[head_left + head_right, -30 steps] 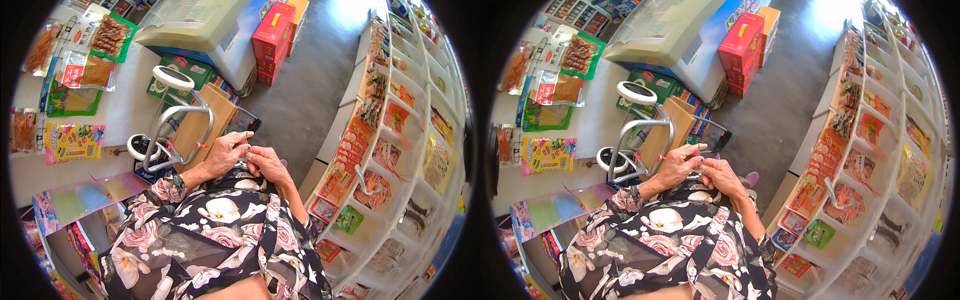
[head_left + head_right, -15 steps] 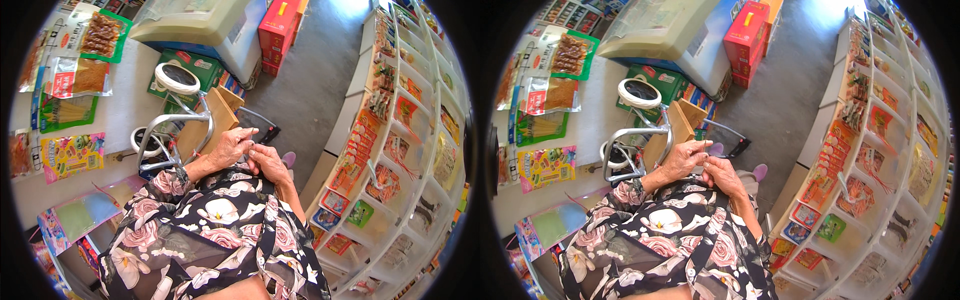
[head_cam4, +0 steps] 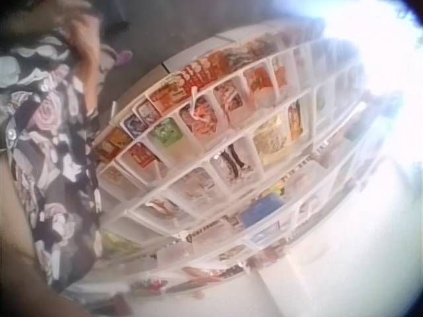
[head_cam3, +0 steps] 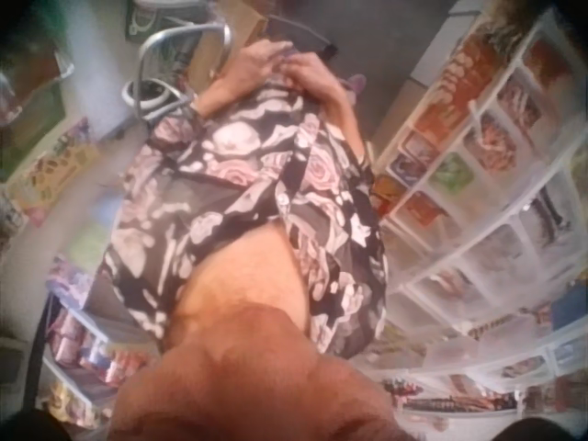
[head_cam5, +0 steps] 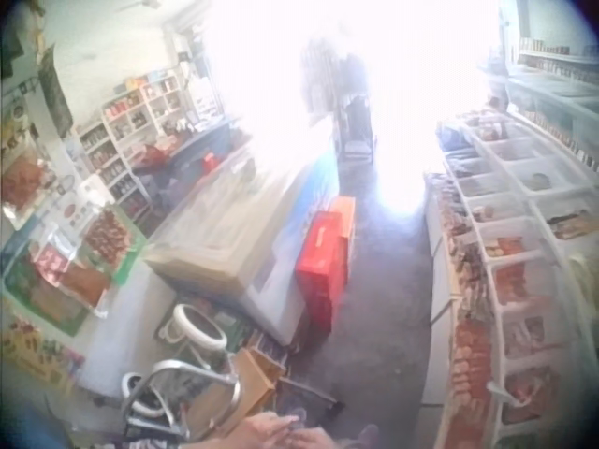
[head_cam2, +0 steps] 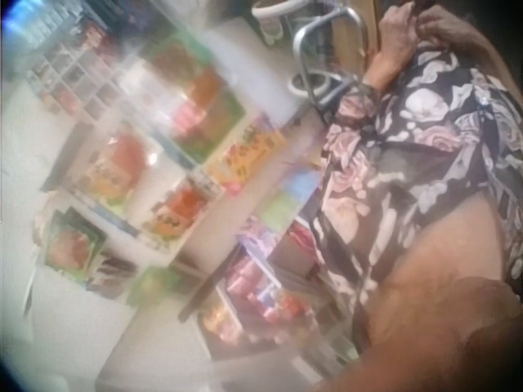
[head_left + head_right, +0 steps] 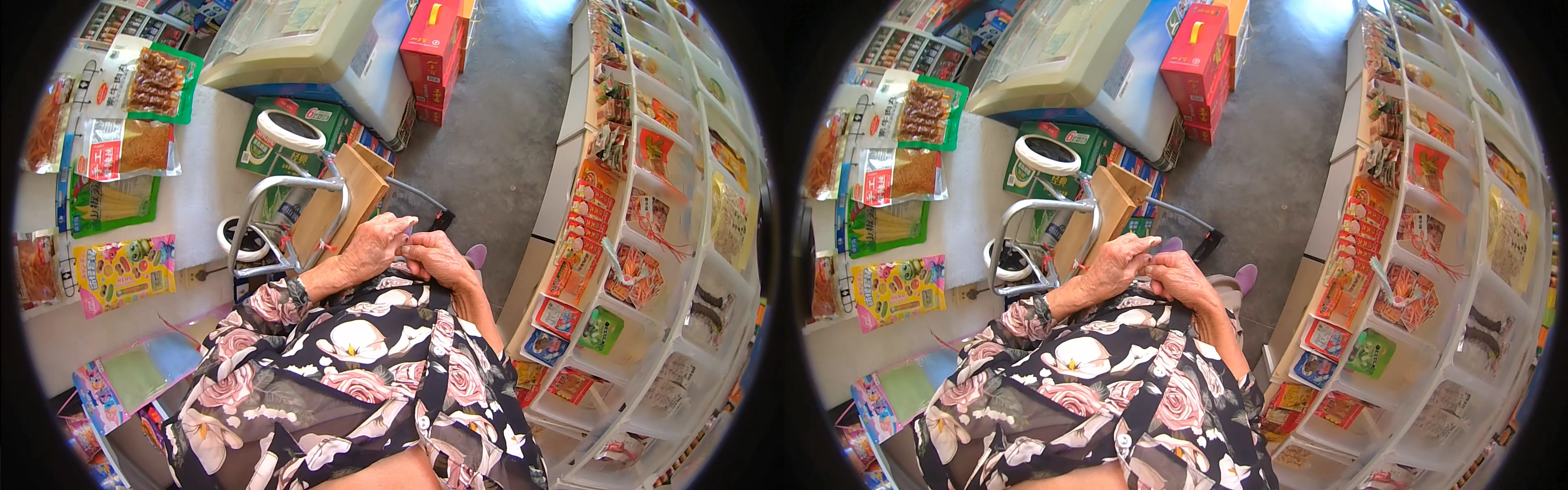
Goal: The person assembles a four-wheeled walker by attaching a wooden seat to the metal frame. They use pliers to cut zip ties and then secure the seat to the frame with red zip ties, tightening them by hand.
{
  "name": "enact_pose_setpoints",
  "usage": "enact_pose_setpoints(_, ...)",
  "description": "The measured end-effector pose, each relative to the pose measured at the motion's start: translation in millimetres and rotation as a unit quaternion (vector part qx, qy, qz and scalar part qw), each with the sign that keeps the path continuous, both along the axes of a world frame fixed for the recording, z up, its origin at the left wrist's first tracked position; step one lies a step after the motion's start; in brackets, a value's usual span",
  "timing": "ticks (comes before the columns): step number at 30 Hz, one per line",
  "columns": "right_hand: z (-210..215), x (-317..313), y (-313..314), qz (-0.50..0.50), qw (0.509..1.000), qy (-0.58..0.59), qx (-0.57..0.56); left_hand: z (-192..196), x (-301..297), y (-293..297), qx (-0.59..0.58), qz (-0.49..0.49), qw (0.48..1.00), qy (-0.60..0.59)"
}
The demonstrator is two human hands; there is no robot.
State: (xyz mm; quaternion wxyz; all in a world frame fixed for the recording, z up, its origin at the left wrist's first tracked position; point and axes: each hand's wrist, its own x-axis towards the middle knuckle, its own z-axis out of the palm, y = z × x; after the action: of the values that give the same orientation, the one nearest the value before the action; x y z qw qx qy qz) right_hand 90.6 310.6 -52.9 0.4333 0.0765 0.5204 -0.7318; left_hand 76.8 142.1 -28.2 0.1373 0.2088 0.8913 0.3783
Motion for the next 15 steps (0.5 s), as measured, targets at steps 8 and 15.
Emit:
enact_pose_setpoints(8, -12, -8, 9, 0.039, 0.995, 0.065, 0.07, 2, -1, 7, -0.078, -0.042, 0.996, -0.011)
enact_pose_setpoints(15, -16, -19, 10, 0.137, 0.961, 0.171, 0.171, -20, 1, 4, -0.037, 0.007, 0.996, -0.083)
